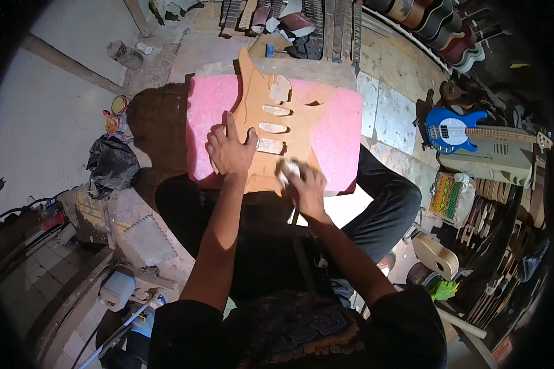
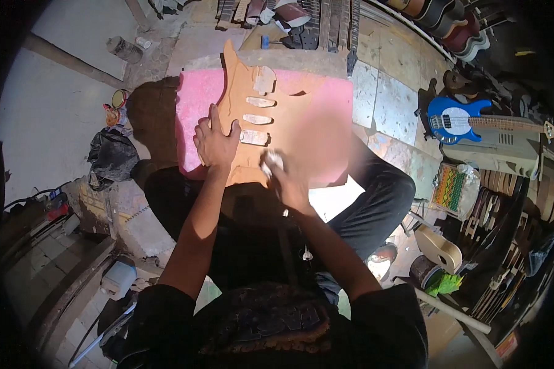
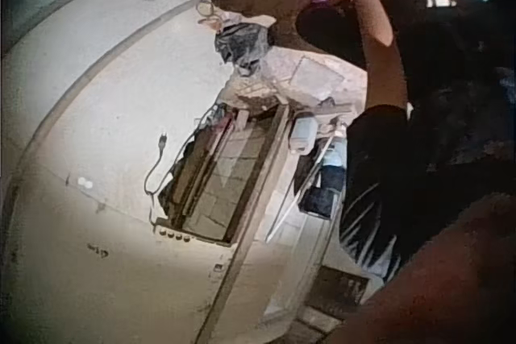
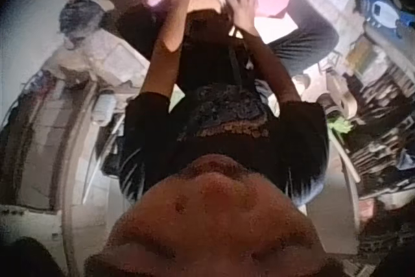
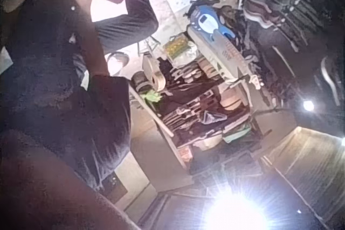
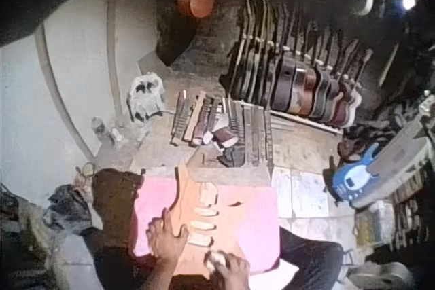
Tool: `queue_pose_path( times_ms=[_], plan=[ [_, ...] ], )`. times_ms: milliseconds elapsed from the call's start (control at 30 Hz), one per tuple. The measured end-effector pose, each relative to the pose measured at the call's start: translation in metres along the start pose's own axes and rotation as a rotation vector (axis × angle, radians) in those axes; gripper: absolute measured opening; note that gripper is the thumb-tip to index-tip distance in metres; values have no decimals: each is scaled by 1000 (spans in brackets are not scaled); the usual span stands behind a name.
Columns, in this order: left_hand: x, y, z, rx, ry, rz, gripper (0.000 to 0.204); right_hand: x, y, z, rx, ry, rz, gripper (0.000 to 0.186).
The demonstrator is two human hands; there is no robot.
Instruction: The person wipes a wooden guitar body with a cloth, then uses a small sanding block to sand the surface of the guitar body while sitting at a workstation.
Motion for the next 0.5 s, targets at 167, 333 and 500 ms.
queue_pose_path(
  times_ms=[167,333,500],
  plan=[
    [5,1,-2,29,-10,40,75,-28,0,6,-218,-230,124,49],
    [0,4,1,-2,1,19,75,6,4,2,-39,67,-23,60],
    [4,-3,0,46,-12,18,75,-41,-6,4,-103,13,-67,57]
  ],
)
Point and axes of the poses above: each hand's wrist, its own x-axis away from the middle knuckle, its own y-axis out of the back of the hand, z = x × y, the point moved 1 cm from there along -x, towards the middle knuckle, and after that the axes turned 6 degrees about -y, right-handed, at the moved point
